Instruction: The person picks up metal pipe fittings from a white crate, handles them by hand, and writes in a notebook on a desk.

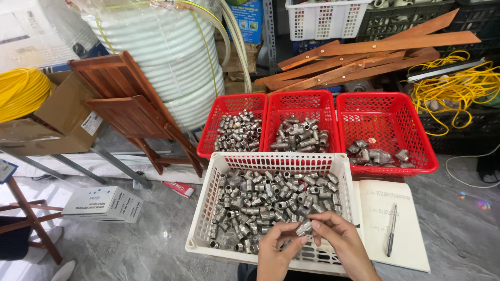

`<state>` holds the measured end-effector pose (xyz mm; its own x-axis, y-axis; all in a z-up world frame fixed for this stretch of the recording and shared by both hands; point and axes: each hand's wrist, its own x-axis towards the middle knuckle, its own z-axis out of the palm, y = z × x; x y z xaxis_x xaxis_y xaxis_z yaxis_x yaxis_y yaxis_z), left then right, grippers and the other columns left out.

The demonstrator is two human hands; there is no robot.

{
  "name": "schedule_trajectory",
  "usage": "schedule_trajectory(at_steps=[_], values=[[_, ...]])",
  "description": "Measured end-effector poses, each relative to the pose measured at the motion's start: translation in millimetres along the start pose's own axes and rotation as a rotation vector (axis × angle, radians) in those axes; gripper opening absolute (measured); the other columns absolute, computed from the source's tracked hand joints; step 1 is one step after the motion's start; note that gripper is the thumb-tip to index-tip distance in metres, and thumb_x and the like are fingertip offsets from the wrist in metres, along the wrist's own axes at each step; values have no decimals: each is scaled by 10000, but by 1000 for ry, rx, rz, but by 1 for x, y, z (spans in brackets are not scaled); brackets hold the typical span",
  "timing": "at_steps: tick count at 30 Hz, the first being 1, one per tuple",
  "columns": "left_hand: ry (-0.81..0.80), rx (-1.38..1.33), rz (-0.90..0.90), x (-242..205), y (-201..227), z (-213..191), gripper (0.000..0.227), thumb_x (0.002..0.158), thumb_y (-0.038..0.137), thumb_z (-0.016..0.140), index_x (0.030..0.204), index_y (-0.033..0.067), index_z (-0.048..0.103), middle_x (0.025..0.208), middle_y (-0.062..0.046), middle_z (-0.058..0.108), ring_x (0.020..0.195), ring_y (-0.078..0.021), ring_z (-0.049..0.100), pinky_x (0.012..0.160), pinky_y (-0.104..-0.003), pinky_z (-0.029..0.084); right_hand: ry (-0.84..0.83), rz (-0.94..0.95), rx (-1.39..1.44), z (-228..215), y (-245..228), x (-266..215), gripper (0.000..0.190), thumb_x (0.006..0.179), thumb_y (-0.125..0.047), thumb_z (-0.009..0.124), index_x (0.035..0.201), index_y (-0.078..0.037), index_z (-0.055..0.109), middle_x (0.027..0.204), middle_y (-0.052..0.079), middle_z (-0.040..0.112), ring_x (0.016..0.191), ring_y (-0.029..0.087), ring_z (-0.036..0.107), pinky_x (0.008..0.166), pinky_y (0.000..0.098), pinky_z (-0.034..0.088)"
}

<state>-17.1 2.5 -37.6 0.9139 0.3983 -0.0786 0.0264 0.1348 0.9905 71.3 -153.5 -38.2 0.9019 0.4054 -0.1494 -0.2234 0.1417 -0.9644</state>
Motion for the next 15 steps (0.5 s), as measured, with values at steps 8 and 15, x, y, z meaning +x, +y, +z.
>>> schedule_trajectory(at_steps=[8, 15], values=[[64, 80, -194, 55, 59, -36, 303, 888, 122, 754, 1183, 60, 728, 1109, -83, 783, 986, -186, 722, 867, -282, 604, -7, 173, -115, -4, -4, 16, 364, 885, -89, 726, 1224, -2, 822, 998, 186, 845, 871, 256, 772, 809, 355, 627], [145, 609, -119, 256, 58, -90, 368, 950, 298, 721, 1229, 60, 691, 1036, -61, 757, 693, -97, 597, 587, -177, 502, -25, 204, -17, -44, 37, 13, 313, 928, -15, 682, 1188, 108, 804, 894, 246, 792, 772, 310, 692, 732, 412, 585]])
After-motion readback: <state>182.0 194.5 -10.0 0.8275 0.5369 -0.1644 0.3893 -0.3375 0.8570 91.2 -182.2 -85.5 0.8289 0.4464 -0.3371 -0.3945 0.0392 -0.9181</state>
